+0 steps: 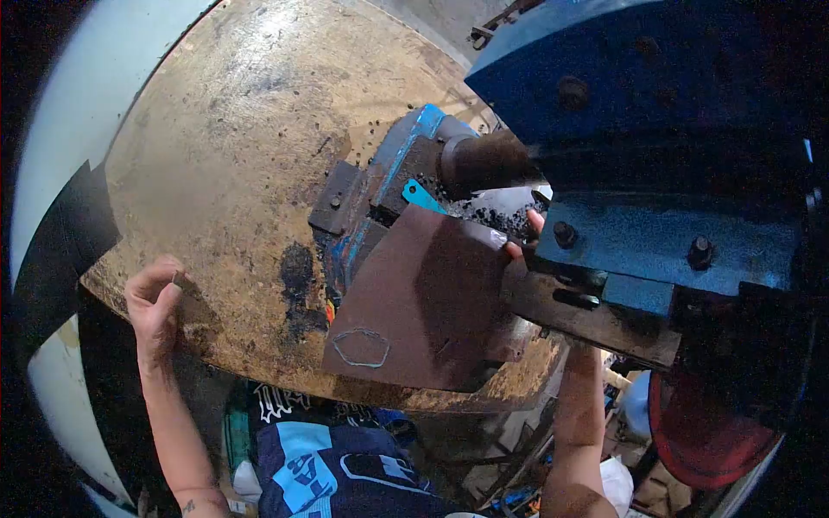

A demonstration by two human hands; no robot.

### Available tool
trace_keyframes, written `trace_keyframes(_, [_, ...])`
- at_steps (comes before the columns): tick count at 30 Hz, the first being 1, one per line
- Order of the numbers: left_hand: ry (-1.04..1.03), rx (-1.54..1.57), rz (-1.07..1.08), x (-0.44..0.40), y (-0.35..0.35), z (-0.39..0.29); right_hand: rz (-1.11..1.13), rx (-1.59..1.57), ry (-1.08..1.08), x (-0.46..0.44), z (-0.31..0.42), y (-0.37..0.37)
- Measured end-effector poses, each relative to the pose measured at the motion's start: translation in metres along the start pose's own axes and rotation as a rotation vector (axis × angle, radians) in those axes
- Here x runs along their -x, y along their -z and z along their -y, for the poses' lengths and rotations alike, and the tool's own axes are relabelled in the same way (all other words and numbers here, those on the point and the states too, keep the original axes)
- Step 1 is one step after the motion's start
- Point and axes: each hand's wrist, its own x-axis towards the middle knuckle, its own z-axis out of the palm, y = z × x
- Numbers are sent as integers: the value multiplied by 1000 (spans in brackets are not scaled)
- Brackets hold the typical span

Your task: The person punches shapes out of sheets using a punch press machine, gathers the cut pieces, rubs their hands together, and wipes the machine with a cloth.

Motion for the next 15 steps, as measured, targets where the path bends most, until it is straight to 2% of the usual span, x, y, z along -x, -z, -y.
trace_keyframes(2, [-24, 8, 61, 1, 4, 4, -3, 0, -13, 10, 0, 2])
trace_keyframes(15, [-5, 32, 81, -1, 0, -2, -51, -19, -118, 59, 7, 12])
